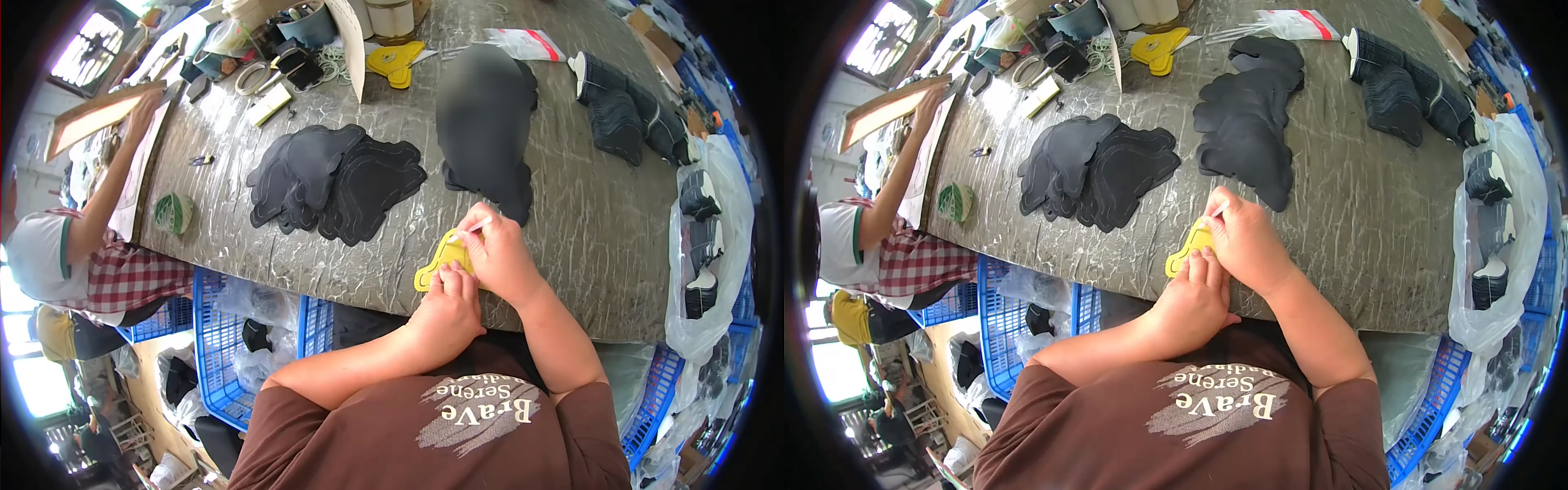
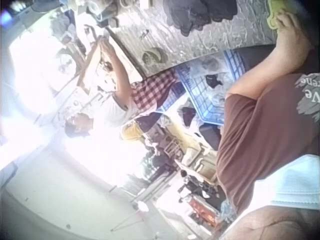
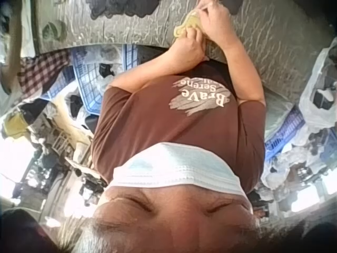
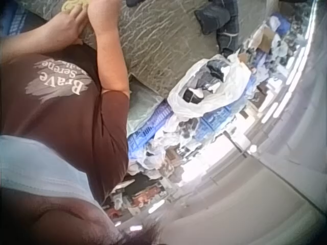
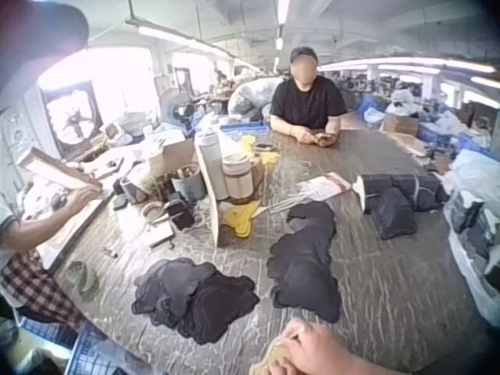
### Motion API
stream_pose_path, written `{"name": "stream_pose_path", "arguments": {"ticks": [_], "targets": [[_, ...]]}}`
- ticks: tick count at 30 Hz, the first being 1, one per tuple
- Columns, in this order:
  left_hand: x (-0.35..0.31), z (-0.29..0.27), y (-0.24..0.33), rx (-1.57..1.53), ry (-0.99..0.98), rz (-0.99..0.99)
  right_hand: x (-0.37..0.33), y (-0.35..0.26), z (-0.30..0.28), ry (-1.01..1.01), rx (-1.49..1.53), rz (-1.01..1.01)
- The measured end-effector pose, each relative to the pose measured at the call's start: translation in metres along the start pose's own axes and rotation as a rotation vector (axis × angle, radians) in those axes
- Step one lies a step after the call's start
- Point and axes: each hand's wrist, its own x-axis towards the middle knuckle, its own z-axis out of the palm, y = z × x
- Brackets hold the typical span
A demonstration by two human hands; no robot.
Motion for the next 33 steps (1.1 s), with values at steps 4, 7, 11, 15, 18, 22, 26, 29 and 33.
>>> {"name": "stream_pose_path", "arguments": {"ticks": [4,7,11,15,18,22,26,29,33], "targets": [[-0.001,-0.002,0.001,0.012,0.005,-0.010,0.003,0.010,-0.003,0.145,-0.008,-0.043],[-0.001,-0.004,0.001,0.009,-0.018,-0.022,0.003,0.009,-0.005,0.158,-0.040,-0.037],[-0.001,-0.003,0.001,-0.002,-0.006,-0.022,0.000,0.009,-0.009,0.191,-0.022,-0.002],[-0.001,-0.002,0.001,-0.003,0.002,-0.023,-0.003,0.015,-0.011,0.221,-0.020,-0.007],[-0.001,-0.002,0.000,0.003,0.003,-0.023,-0.005,0.020,-0.011,0.237,-0.015,-0.027],[-0.001,-0.002,0.001,0.012,0.005,-0.022,-0.008,0.022,-0.012,0.212,-0.053,-0.046],[-0.001,-0.002,0.000,0.017,0.001,-0.018,-0.008,0.023,-0.010,0.242,-0.003,-0.087],[-0.001,-0.002,0.000,0.019,-0.004,-0.016,-0.007,0.016,-0.010,0.216,-0.112,-0.063],[-0.001,-0.003,0.000,0.019,-0.003,-0.013,-0.005,0.015,-0.009,0.208,-0.117,-0.044]]}}
